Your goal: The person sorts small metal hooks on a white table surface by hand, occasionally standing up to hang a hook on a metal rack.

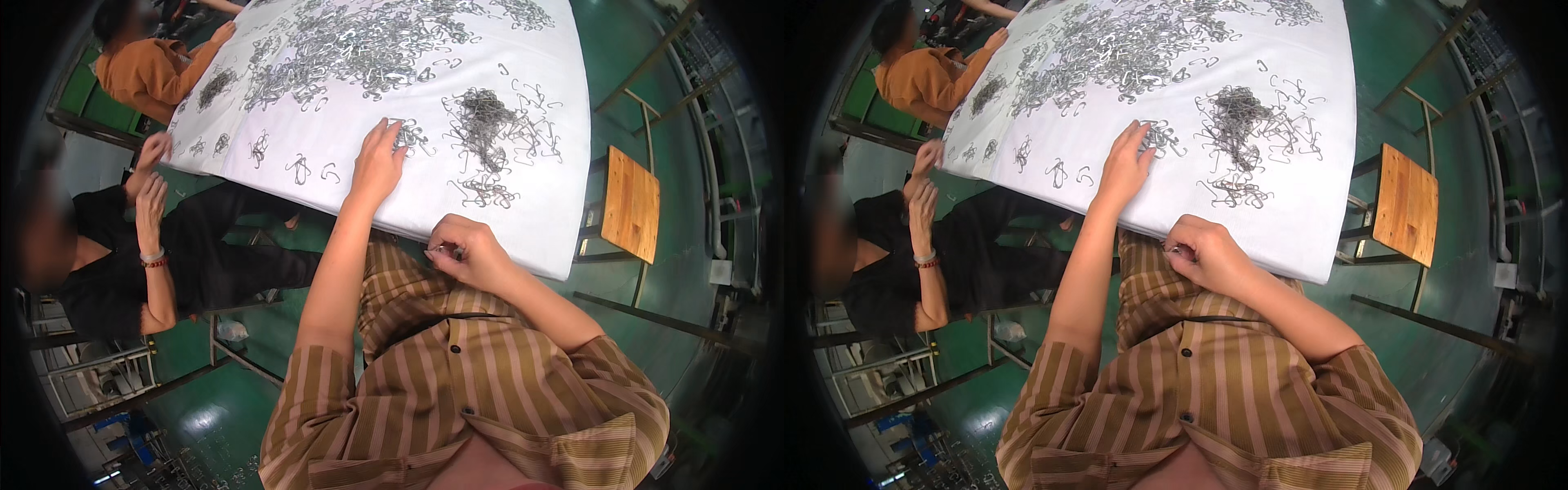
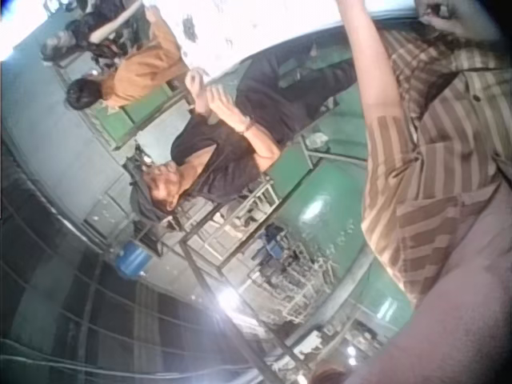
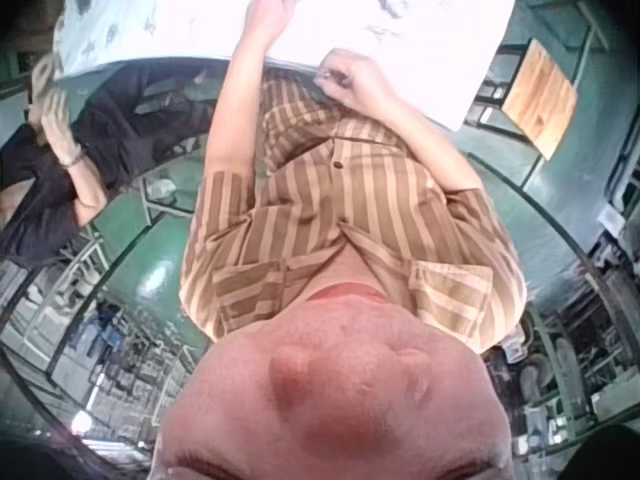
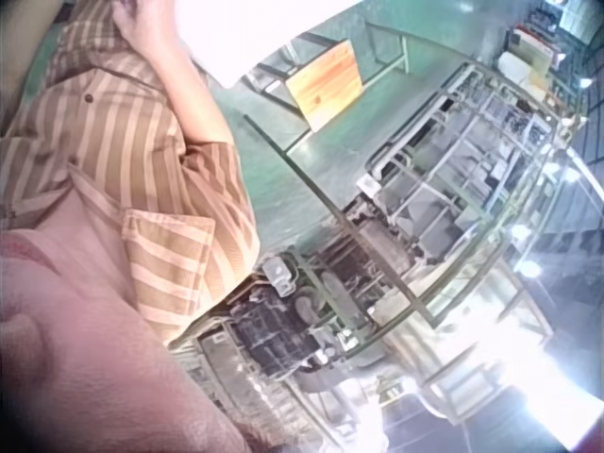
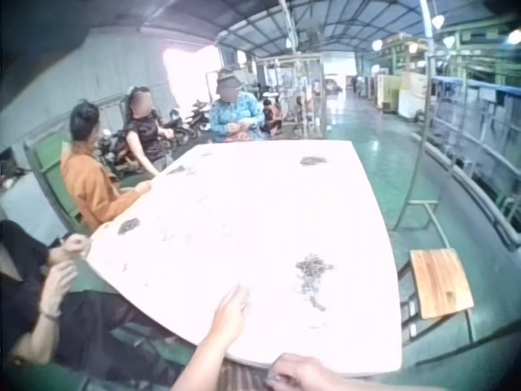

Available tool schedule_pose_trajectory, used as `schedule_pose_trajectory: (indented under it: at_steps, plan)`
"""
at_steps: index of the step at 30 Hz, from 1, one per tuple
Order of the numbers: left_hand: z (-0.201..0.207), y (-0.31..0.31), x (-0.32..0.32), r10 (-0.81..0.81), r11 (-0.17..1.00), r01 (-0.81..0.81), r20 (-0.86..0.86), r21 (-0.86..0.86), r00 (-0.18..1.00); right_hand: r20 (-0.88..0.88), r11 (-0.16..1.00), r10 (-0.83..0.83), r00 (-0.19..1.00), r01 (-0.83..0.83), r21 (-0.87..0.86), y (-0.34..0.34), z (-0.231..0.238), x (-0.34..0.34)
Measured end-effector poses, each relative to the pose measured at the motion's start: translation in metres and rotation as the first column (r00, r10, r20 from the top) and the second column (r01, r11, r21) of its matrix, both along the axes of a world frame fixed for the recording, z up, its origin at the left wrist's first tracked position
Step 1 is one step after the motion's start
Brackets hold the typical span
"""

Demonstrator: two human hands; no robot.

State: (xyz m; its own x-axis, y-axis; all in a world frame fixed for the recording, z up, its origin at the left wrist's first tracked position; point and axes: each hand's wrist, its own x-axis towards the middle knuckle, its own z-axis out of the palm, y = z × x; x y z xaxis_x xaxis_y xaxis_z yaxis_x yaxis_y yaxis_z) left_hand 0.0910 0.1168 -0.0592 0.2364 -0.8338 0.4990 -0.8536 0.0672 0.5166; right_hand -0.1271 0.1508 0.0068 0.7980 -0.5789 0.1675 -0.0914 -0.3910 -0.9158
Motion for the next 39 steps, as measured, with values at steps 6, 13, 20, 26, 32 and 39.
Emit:
schedule_pose_trajectory:
  at_steps: [6,13,20,26,32,39]
  plan:
    - [0.008,-0.014,-0.026,-0.246,0.955,0.241,0.008,0.171,0.969,-0.012,0.999,-0.043,0.999,0.043,0.016,0.003,-0.006,-0.010]
    - [0.018,0.009,-0.066,-0.456,0.886,0.450,0.385,0.111,0.802,-0.001,0.999,-0.026,1.000,0.026,0.041,0.007,-0.012,-0.013]
    - [0.018,0.006,-0.082,-0.484,0.875,0.372,0.516,0.310,0.707,0.020,0.999,-0.005,1.000,0.004,0.044,0.008,-0.012,-0.013]
    - [0.014,0.005,-0.074,-0.407,0.912,0.320,0.476,0.256,0.780,0.026,0.997,-0.061,0.998,0.059,0.042,0.009,-0.014,-0.015]
    - [0.016,0.022,-0.071,-0.338,0.930,0.199,0.503,0.309,0.795,-0.005,0.998,-0.039,0.999,0.040,0.055,0.009,-0.018,-0.014]
    - [0.015,0.016,-0.083,-0.314,0.925,0.120,0.550,0.360,0.774,-0.002,0.997,-0.026,1.000,0.026,0.072,0.012,-0.013,-0.010]
